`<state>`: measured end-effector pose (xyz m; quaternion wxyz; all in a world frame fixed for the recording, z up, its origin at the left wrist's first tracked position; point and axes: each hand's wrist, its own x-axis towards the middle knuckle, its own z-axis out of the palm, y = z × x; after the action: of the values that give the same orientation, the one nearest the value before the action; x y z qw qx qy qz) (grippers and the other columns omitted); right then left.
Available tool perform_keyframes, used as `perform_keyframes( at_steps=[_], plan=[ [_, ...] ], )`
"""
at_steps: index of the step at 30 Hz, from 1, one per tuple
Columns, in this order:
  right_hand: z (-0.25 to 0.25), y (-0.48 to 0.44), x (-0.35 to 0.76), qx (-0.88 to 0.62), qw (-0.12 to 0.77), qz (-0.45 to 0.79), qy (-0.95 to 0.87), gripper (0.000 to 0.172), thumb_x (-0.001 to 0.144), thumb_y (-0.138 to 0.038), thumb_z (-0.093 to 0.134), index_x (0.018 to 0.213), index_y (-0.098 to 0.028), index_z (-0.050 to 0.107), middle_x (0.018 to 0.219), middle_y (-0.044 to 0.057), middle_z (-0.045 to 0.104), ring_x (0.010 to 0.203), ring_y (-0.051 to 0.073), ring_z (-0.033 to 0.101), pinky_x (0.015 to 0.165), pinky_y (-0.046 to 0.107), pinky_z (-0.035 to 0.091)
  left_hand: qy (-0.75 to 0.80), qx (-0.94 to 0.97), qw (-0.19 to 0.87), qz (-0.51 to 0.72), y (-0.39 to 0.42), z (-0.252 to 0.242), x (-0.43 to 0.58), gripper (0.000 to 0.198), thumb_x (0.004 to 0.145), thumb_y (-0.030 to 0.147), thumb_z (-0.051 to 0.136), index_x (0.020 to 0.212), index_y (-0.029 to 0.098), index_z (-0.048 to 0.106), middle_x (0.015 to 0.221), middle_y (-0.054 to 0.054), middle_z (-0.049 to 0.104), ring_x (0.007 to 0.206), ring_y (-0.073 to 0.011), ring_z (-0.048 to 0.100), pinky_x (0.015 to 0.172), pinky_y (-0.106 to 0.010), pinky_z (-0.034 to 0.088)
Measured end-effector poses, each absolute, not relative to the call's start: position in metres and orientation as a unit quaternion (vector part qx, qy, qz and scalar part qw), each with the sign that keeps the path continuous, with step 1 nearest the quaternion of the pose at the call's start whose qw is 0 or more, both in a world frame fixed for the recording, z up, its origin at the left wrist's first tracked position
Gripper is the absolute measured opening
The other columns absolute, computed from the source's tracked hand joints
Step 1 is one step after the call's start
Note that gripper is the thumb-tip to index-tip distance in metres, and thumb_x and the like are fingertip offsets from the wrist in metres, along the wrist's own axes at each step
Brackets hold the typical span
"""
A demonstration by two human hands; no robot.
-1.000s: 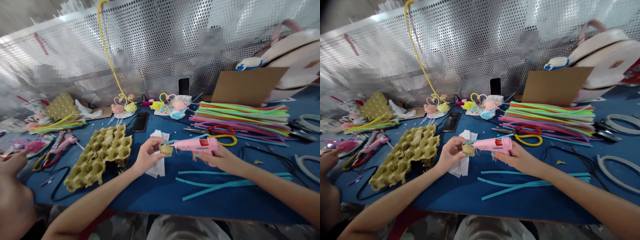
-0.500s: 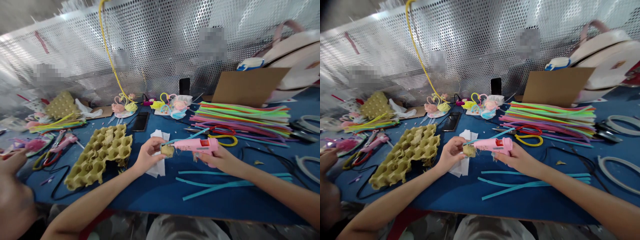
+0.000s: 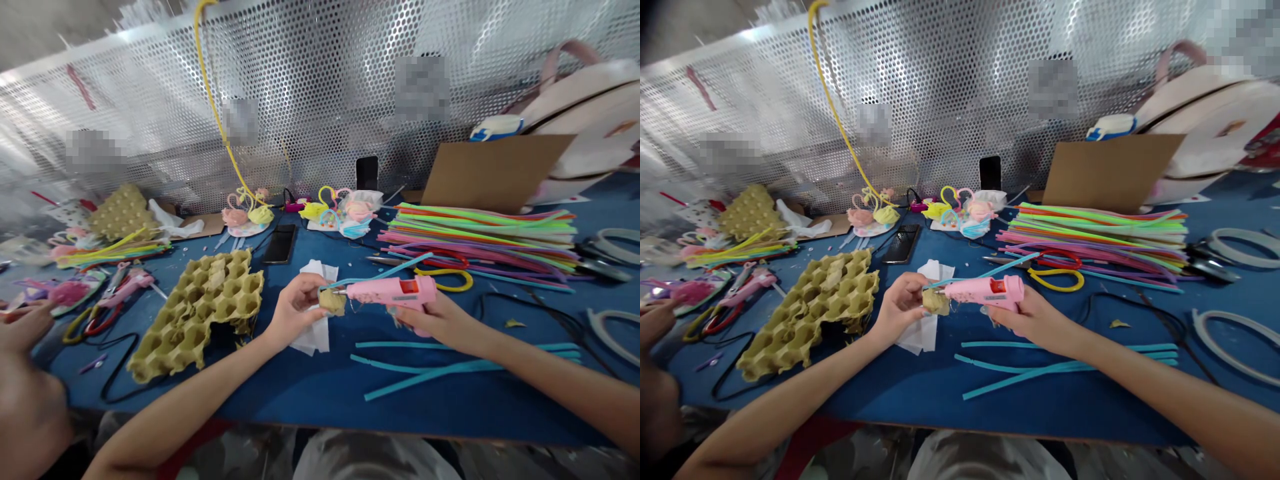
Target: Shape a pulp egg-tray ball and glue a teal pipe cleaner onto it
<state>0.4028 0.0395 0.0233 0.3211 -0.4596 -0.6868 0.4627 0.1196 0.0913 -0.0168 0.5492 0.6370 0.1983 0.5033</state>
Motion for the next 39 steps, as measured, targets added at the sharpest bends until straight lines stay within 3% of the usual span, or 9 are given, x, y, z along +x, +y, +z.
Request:
perform_keyframes(
  at_steps=[9, 19, 31, 39],
  plan=[
    [0.028, 0.038, 0.401, -0.456, 0.328, 0.468, -0.682, 0.042, 0.086, -0.060, 0.063, 0.081, -0.018, 0.060, 0.060, -0.004, 0.047, 0.049, 0.008, 0.036, 0.041, 0.020, 0.029, 0.188, 0.640, 0.545, 0.508, 0.090, -0.015, 0.120, 0.044, 0.074, 0.027, 0.088, 0.110, 0.018, 0.064, 0.106, -0.009, 0.070, 0.085, -0.0152, 0.068, 0.073, -0.024, 0.056],
    [0.024, 0.038, 0.403, -0.458, 0.333, 0.467, -0.679, 0.042, 0.087, -0.060, 0.063, 0.093, -0.018, 0.065, 0.060, -0.004, 0.048, 0.050, 0.010, 0.038, 0.042, 0.021, 0.032, 0.192, 0.630, 0.557, 0.506, 0.091, -0.014, 0.119, 0.043, 0.075, 0.028, 0.088, 0.109, 0.017, 0.064, 0.104, -0.009, 0.069, 0.084, -0.0151, 0.067, 0.073, -0.025, 0.056],
    [0.023, 0.038, 0.402, -0.454, 0.333, 0.482, -0.671, 0.049, 0.085, -0.066, 0.063, 0.099, -0.019, 0.065, 0.058, -0.005, 0.045, 0.049, 0.009, 0.035, 0.041, 0.022, 0.029, 0.196, 0.620, 0.570, 0.501, 0.091, -0.013, 0.119, 0.047, 0.073, 0.031, 0.089, 0.108, 0.018, 0.062, 0.102, -0.009, 0.069, 0.088, -0.0183, 0.069, 0.074, -0.028, 0.057],
    [0.017, 0.039, 0.406, -0.449, 0.337, 0.493, -0.665, 0.044, 0.087, -0.061, 0.064, 0.097, -0.019, 0.064, 0.059, -0.006, 0.043, 0.050, 0.008, 0.033, 0.042, 0.021, 0.027, 0.189, 0.615, 0.576, 0.504, 0.090, -0.009, 0.121, 0.046, 0.075, 0.034, 0.087, 0.109, 0.018, 0.060, 0.099, -0.009, 0.071, 0.098, -0.0235, 0.070, 0.079, -0.032, 0.057]
  ],
)
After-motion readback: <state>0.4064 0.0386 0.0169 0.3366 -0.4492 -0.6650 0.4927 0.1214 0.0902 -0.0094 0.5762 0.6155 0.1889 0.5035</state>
